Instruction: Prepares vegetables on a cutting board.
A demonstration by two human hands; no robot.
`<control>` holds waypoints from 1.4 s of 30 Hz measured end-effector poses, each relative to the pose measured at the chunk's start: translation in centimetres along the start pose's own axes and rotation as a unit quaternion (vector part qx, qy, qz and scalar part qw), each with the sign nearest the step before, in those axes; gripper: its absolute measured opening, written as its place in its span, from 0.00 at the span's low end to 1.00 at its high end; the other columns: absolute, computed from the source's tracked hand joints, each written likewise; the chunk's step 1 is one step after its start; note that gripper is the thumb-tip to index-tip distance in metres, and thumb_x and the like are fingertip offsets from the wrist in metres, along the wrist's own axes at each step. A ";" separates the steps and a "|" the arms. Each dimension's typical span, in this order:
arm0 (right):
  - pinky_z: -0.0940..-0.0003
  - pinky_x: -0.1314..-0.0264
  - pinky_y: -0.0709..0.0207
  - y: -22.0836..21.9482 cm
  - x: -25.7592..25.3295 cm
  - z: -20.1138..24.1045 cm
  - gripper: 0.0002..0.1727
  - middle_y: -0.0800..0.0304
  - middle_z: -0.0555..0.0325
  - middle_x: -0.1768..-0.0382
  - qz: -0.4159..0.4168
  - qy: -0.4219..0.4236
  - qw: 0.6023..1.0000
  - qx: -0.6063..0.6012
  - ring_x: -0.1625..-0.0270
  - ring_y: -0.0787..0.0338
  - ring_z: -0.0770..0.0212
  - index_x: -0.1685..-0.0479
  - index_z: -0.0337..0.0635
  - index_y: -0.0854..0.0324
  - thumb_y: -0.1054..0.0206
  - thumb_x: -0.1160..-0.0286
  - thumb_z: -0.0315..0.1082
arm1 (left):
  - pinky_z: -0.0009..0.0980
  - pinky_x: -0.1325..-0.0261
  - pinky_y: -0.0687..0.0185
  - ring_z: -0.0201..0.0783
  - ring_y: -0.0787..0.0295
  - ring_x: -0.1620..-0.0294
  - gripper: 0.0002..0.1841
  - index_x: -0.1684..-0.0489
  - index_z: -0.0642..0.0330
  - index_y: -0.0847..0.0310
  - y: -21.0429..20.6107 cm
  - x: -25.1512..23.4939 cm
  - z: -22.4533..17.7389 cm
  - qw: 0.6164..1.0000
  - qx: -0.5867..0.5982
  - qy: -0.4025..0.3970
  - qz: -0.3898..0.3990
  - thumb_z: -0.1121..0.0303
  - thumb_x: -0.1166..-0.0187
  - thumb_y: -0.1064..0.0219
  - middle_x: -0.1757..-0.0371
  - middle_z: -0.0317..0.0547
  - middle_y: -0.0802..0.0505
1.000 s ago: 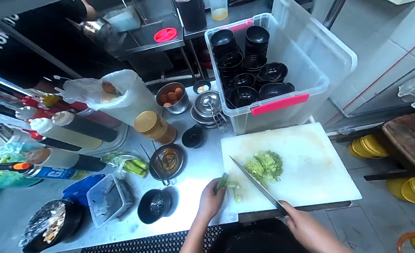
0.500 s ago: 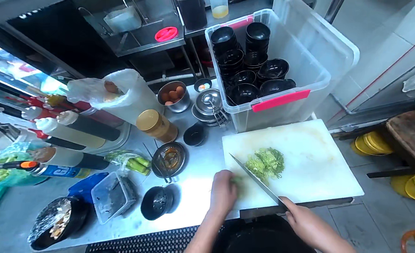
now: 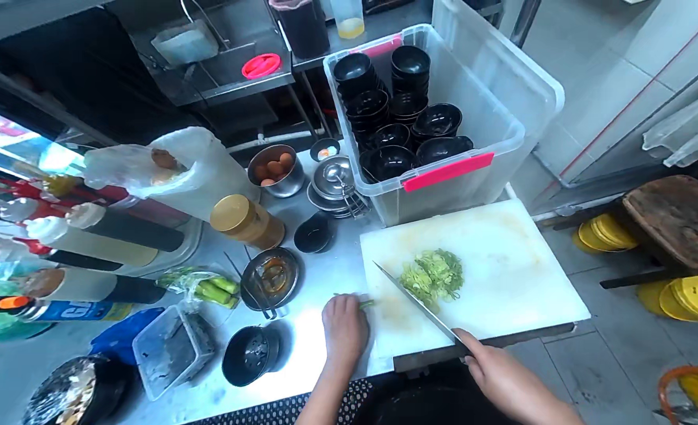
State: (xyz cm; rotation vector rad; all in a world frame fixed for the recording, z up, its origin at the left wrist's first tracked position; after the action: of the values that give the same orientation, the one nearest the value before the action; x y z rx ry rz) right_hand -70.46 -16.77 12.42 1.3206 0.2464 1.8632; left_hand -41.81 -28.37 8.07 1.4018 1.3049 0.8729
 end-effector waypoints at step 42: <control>0.38 0.52 0.14 0.0 1.3 1.9 0.32 0.08 0.40 0.57 -0.003 -0.073 0.995 0.074 0.53 0.06 0.36 0.08 0.63 0.46 0.50 0.11 0.36 | 0.38 0.29 0.21 0.40 0.14 0.36 0.13 0.44 0.50 0.10 -1.0 -3.1 -7.3 0.969 0.128 -0.041 0.206 0.60 0.17 0.38 0.41 0.38 0.08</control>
State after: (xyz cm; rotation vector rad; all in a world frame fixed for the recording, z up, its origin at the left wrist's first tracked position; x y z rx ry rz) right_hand -68.97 -16.38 14.16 1.5481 0.3162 1.7614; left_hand -49.53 -30.11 9.32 1.9386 1.1082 0.9264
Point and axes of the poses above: each hand's wrist, its own x-axis away from the middle knuckle, its own y-axis out of the back of the hand, z = x × y, the point moved 4 cm from there along -x, towards the middle knuckle
